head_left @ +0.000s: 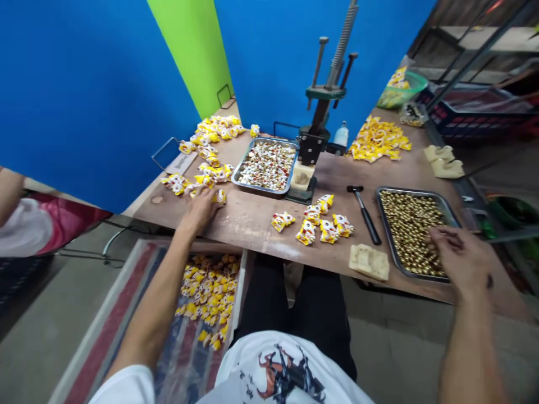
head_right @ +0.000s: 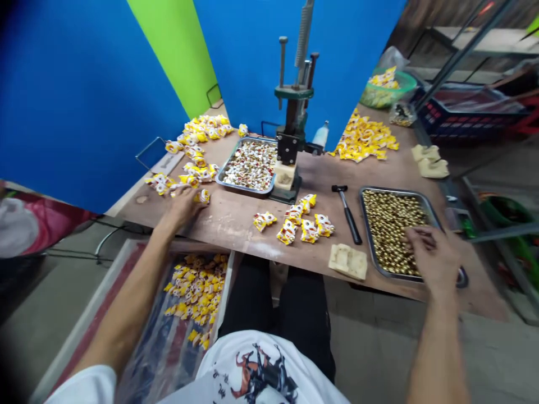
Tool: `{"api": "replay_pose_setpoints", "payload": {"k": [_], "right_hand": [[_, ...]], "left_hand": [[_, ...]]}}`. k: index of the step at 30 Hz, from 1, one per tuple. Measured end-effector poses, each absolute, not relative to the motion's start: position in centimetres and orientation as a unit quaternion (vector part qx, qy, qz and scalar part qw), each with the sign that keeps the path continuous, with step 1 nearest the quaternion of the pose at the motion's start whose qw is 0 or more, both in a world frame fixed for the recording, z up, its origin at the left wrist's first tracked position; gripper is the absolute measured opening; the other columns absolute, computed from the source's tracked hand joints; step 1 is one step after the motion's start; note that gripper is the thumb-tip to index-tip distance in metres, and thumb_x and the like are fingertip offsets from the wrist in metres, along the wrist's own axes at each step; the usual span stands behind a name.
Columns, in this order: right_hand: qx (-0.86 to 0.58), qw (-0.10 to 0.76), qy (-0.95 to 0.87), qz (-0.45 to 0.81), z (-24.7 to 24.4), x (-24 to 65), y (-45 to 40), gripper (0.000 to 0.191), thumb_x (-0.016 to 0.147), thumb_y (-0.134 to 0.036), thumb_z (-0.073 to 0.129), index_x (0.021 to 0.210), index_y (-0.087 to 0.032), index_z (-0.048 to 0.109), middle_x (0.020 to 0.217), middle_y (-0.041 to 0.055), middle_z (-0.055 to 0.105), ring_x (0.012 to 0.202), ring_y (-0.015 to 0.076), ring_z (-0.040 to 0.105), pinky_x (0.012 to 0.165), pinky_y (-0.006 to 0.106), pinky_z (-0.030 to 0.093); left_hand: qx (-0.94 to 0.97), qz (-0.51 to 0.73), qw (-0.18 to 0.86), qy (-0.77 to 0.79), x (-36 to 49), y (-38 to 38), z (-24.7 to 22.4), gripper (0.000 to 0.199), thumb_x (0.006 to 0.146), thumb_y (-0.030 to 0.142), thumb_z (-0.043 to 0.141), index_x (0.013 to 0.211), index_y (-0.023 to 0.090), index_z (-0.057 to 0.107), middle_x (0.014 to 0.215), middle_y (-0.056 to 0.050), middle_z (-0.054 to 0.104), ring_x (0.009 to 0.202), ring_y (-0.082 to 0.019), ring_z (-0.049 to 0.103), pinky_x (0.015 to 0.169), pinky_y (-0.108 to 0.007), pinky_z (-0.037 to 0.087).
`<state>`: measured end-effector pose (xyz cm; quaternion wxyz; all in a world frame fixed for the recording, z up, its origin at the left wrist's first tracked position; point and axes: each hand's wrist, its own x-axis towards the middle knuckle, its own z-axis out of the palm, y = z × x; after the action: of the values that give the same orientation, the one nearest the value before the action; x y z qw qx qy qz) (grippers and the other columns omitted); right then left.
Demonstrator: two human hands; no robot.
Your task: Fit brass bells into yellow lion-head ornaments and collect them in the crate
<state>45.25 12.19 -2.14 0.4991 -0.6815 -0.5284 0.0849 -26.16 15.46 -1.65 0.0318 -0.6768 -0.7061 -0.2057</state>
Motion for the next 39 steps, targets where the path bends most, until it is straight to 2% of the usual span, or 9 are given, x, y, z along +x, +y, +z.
{"api": "replay_pose_setpoints", "payload": {"k": [3, 7, 13, 21, 24, 26, 29, 33, 39], "right_hand": [[-0.647, 0.537, -0.518, 0.158, -1.4, 42.2, 10.4, 0.063, 0.077, -0.080, 0.091, 0.103, -0.023, 0.083, 0.105, 0.0195, 0.083, 0.081, 0.0211, 0.076, 0.083, 0.044, 0.062], [-0.596, 0.529, -0.537, 0.277, -0.5, 34.9, 8.2, 0.056, 0.078, -0.069, 0.098, 0.108, -0.023, 0.087, 0.112, 0.0123, 0.085, 0.093, 0.0243, 0.081, 0.090, 0.041, 0.067], [-0.448, 0.515, -0.537, 0.496, -0.2, 22.1, 6.9, 0.043, 0.086, -0.054, 0.097, 0.116, -0.024, 0.087, 0.118, 0.0082, 0.087, 0.098, 0.0240, 0.082, 0.096, 0.042, 0.070], [-0.404, 0.542, -0.475, 0.563, -0.1, 17.3, 6.1, 0.037, 0.081, -0.046, 0.103, 0.107, -0.024, 0.088, 0.117, 0.0059, 0.086, 0.116, 0.0257, 0.080, 0.115, 0.044, 0.064], [-0.407, 0.549, -0.468, 0.561, -0.8, 17.2, 5.8, 0.035, 0.080, -0.047, 0.103, 0.102, -0.025, 0.088, 0.111, 0.0050, 0.086, 0.112, 0.0261, 0.081, 0.112, 0.044, 0.066], [-0.410, 0.555, -0.476, 0.546, -1.3, 17.1, 5.3, 0.035, 0.083, -0.048, 0.101, 0.105, -0.025, 0.088, 0.111, 0.0050, 0.087, 0.108, 0.0262, 0.082, 0.107, 0.044, 0.068], [-0.407, 0.576, -0.524, 0.477, -1.5, 16.6, 4.4, 0.027, 0.092, -0.043, 0.095, 0.112, -0.026, 0.088, 0.114, 0.0059, 0.086, 0.109, 0.0256, 0.083, 0.103, 0.041, 0.070], [-0.396, 0.587, -0.637, 0.304, -0.9, 15.5, 2.9, 0.013, 0.104, -0.030, 0.082, 0.115, -0.028, 0.088, 0.116, 0.0073, 0.085, 0.110, 0.0247, 0.082, 0.099, 0.039, 0.070], [-0.370, 0.605, -0.683, 0.177, -1.0, 14.9, 2.7, 0.023, 0.107, -0.017, 0.076, 0.123, -0.029, 0.087, 0.115, 0.0068, 0.084, 0.105, 0.0227, 0.083, 0.098, 0.038, 0.070]], "left_hand": [[-0.655, -0.385, -0.054, -0.648, -24.5, 16.1, -1.9, 0.049, 0.091, 0.045, 0.083, 0.131, 0.020, 0.073, 0.139, -0.018, 0.077, 0.146, -0.041, 0.059, 0.133, -0.070, 0.027], [-0.494, -0.639, -0.348, -0.476, -17.8, 13.9, -1.7, 0.069, 0.087, 0.061, 0.089, 0.140, 0.024, 0.066, 0.142, -0.015, 0.075, 0.120, -0.030, 0.076, 0.106, -0.049, 0.063], [-0.357, -0.651, -0.584, -0.329, -7.4, 9.7, -1.0, 0.070, 0.082, 0.037, 0.100, 0.142, 0.026, 0.065, 0.143, -0.011, 0.075, 0.110, -0.022, 0.081, 0.088, -0.031, 0.070], [-0.372, -0.649, -0.587, -0.309, -2.6, 6.2, -2.3, 0.069, 0.082, 0.027, 0.101, 0.120, 0.028, 0.044, 0.130, -0.007, 0.081, 0.124, -0.025, 0.081, 0.112, -0.041, 0.064], [-0.385, -0.644, -0.566, -0.341, -2.3, 5.5, -2.9, 0.072, 0.085, 0.032, 0.100, 0.126, 0.030, 0.041, 0.124, -0.006, 0.080, 0.104, -0.024, 0.085, 0.092, -0.037, 0.069], [-0.390, -0.643, -0.552, -0.360, -2.1, 5.2, -3.3, 0.081, 0.083, 0.033, 0.101, 0.140, 0.030, 0.043, 0.124, -0.006, 0.079, 0.098, -0.022, 0.084, 0.081, -0.030, 0.067], [-0.382, -0.645, -0.568, -0.339, -1.5, 4.8, -3.1, 0.077, 0.092, 0.043, 0.093, 0.156, 0.027, 0.053, 0.148, -0.013, 0.072, 0.115, -0.023, 0.079, 0.091, -0.030, 0.065], [-0.316, -0.681, -0.571, -0.333, 0.4, 4.3, -2.2, 0.049, 0.110, 0.051, 0.068, 0.152, 0.026, 0.068, 0.155, -0.010, 0.069, 0.124, -0.021, 0.073, 0.106, -0.031, 0.061], [-0.300, -0.713, -0.518, -0.364, 3.2, 3.4, -1.4, 0.036, 0.111, 0.047, 0.065, 0.139, 0.028, 0.075, 0.151, -0.007, 0.070, 0.132, -0.023, 0.068, 0.114, -0.033, 0.055]]}}
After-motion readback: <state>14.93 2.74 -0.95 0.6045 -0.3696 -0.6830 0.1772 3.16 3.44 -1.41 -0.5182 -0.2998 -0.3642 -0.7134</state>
